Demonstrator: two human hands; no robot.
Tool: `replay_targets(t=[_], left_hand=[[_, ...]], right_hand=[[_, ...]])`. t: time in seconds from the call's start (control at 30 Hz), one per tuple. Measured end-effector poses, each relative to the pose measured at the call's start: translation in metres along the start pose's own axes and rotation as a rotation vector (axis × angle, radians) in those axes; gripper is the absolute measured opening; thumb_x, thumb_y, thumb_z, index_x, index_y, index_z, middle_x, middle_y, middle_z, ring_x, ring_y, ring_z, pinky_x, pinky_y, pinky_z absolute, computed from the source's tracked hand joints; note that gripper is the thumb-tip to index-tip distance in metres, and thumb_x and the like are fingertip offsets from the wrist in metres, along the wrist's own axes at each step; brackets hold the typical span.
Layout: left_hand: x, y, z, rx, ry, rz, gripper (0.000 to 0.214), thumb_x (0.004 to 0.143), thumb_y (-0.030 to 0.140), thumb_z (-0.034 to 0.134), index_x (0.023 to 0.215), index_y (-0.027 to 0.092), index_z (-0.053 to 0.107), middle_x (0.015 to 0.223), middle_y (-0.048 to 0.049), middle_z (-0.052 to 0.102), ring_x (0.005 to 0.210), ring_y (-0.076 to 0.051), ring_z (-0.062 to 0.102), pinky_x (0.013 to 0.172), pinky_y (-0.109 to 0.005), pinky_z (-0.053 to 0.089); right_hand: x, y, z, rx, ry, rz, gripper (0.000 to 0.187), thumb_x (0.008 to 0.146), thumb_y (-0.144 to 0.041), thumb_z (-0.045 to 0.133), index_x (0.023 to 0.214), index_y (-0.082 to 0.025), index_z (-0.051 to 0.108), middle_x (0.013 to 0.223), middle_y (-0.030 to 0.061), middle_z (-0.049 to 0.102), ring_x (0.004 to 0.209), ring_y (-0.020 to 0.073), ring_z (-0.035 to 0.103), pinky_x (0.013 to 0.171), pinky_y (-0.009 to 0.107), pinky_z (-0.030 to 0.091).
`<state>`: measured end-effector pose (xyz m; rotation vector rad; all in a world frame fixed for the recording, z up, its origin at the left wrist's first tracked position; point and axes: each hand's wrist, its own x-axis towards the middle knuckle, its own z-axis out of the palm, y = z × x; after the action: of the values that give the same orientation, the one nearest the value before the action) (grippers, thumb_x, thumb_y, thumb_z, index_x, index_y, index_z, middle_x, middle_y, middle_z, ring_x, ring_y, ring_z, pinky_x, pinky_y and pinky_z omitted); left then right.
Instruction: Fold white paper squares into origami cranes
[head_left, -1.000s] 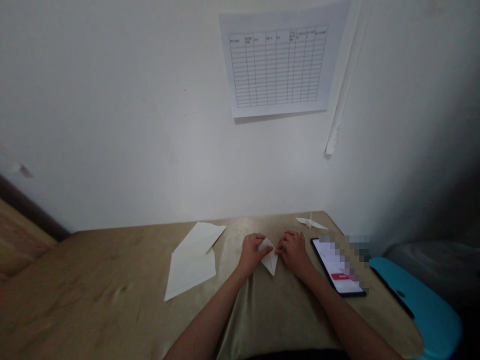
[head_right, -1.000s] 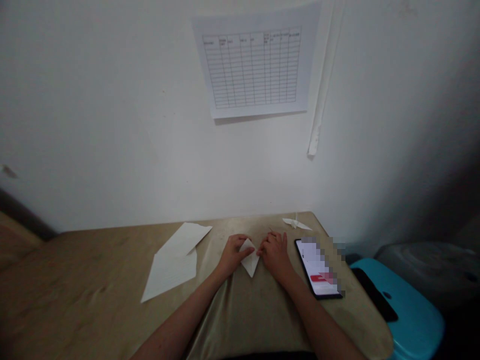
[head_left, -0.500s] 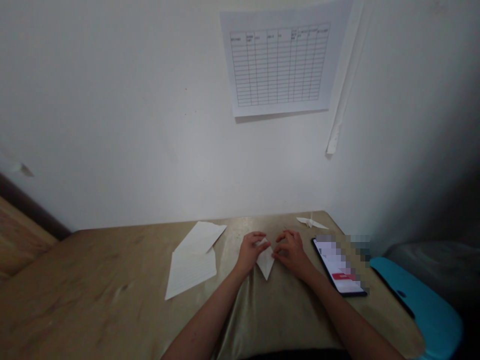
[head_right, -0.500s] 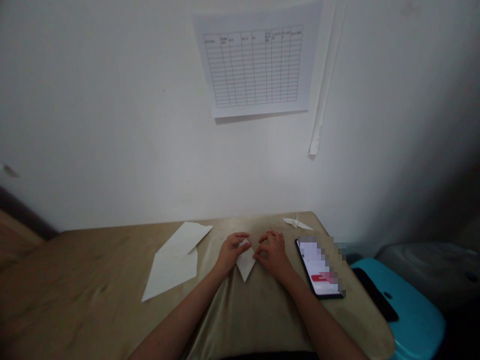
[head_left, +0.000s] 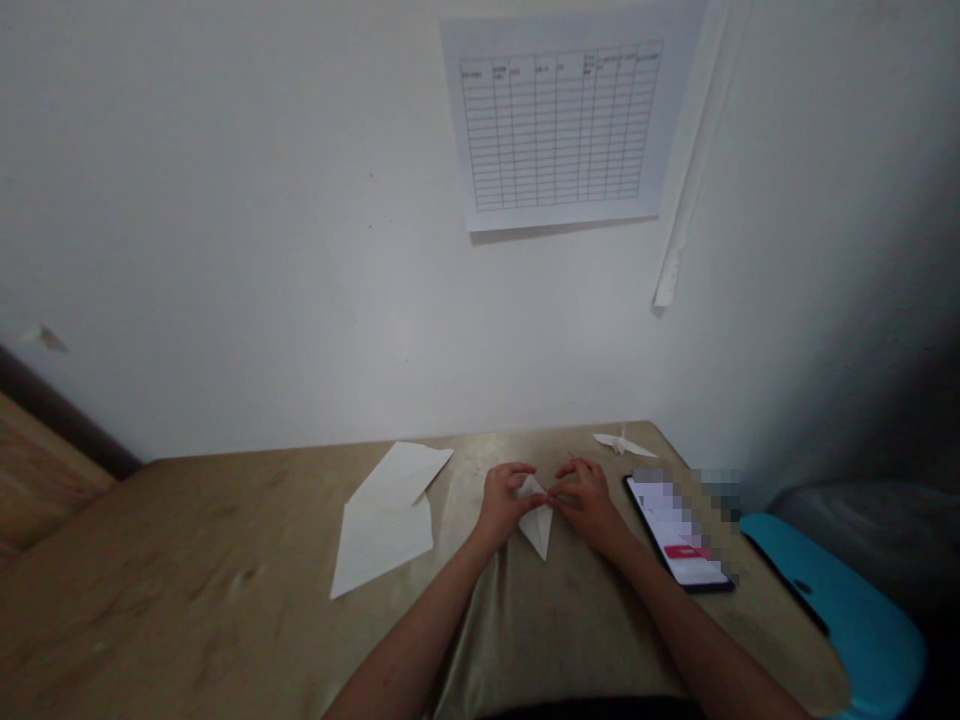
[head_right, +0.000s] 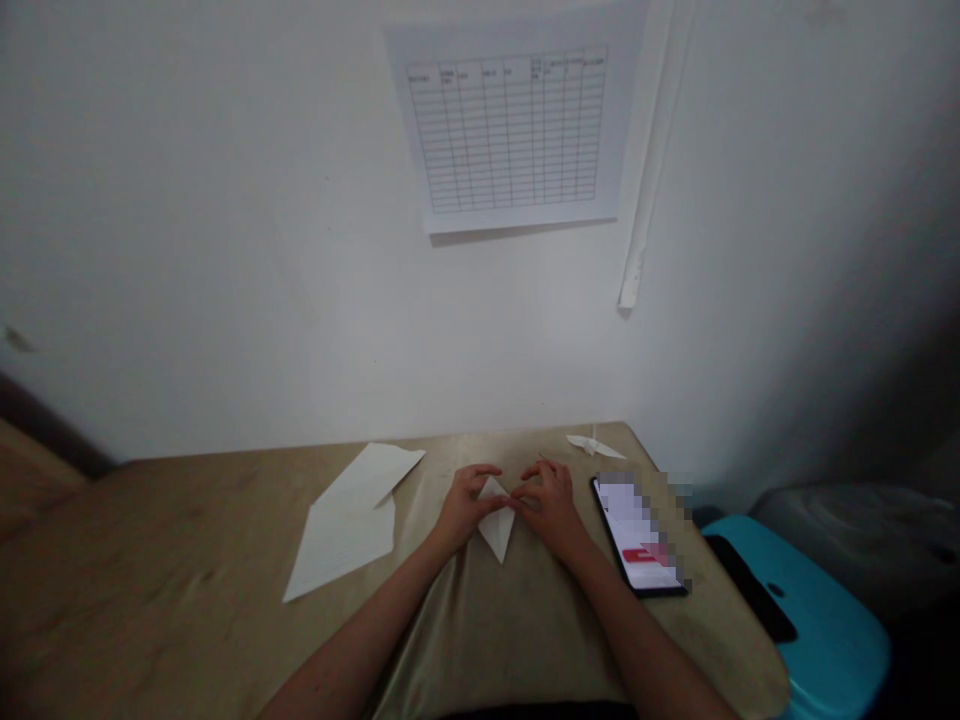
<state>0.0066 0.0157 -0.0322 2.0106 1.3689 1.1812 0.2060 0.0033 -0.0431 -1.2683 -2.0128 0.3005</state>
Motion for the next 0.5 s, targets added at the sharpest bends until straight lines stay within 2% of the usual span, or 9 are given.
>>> replay_targets(t=[0.2,0.4,0.5], left_hand=[[-0.0003,0.0037,-0.0028,0.001,-0.027,0.009,0.008,0.068,0.029,0.086,0.072,0.026,0.079,0.111,-0.0046,0.076,0.110,-0.027,0.065,0.104,-0.045,0.044],[-0.0009,0.0017,-0.0004,-0.068,0.006,-0.024,0.008,0.073,0.028,0.082,0.068,0.024,0.078,0.110,-0.0046,0.076,0.108,-0.025,0.066,0.104,-0.045,0.045],[0.0002,0.0002,-0.0021,-0.140,0.052,-0.046,0.005,0.076,0.029,0.079,0.074,0.025,0.079,0.114,-0.0045,0.075,0.108,-0.023,0.066,0.103,-0.042,0.047]], right_hand=[[-0.0002,-0.0009,0.0014,0.004,-0.024,-0.020,0.013,0.089,-0.038,0.067,0.086,-0.032,0.078,0.115,0.0064,0.060,0.121,0.0282,0.044,0.109,0.050,0.033],[0.0002,-0.0023,0.0017,-0.009,-0.054,-0.007,0.010,0.087,-0.034,0.068,0.085,-0.030,0.077,0.111,0.0056,0.060,0.121,0.0272,0.044,0.109,0.049,0.032],[-0.0012,-0.0054,0.0014,-0.017,-0.084,-0.018,0.006,0.085,-0.032,0.071,0.083,-0.029,0.077,0.112,0.0053,0.060,0.121,0.0272,0.044,0.108,0.048,0.031]])
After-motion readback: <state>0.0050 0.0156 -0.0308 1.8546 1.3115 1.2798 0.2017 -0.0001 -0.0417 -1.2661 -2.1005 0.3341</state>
